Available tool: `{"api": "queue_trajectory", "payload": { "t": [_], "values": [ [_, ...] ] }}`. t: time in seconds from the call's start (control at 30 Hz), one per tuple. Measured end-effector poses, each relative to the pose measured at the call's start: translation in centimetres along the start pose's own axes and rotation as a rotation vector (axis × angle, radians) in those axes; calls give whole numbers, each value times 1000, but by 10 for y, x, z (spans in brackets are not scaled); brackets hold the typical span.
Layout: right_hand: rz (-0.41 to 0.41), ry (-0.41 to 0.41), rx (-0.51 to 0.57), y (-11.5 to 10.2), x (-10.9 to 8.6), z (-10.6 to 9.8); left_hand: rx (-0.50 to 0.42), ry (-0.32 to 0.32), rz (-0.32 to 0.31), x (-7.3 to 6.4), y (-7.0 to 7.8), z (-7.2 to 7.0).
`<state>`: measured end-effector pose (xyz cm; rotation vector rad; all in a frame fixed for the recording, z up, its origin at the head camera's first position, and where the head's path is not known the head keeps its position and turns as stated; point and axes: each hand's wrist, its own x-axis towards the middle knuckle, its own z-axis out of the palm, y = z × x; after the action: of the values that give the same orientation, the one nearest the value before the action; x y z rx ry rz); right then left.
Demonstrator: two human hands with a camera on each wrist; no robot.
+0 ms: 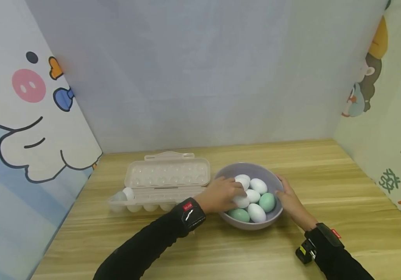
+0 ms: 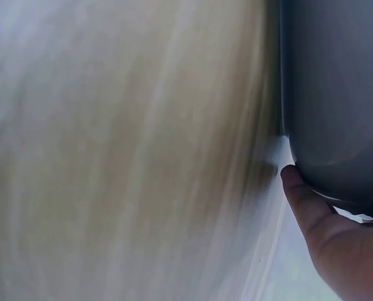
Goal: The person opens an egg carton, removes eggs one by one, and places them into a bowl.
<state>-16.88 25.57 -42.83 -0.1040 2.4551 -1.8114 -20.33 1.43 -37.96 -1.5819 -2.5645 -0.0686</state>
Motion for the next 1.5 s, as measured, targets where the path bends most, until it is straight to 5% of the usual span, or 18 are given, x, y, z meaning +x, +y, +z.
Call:
{"api": "queue_trajectory", "payload": {
  "t": [0.2,0.33,0.6,0.73,0.93,1.1,1.5],
  "values": [
    [11,-9,-10,0,2,2,-54,48,1,-10,-5,-6],
    [4,-16,-6,0,3,2,-91,101,-28,-29,-16,-19],
    [-5,-12,-14,0,1,-2,-18,217,-164,-101,-59,-44],
    [-7,-8,-21,0,0,-4,31,217,-277,-144,-86,-49],
    [-4,12,-27,-1,-1,-7,0,13,-592,-204,-118,-68],
    [7,9,-25,-2,-2,-8,-105,-187,-792,-233,-128,-75],
    [6,2,13,-2,-1,1,-230,-397,-897,-254,-140,-62]
  ]
}}
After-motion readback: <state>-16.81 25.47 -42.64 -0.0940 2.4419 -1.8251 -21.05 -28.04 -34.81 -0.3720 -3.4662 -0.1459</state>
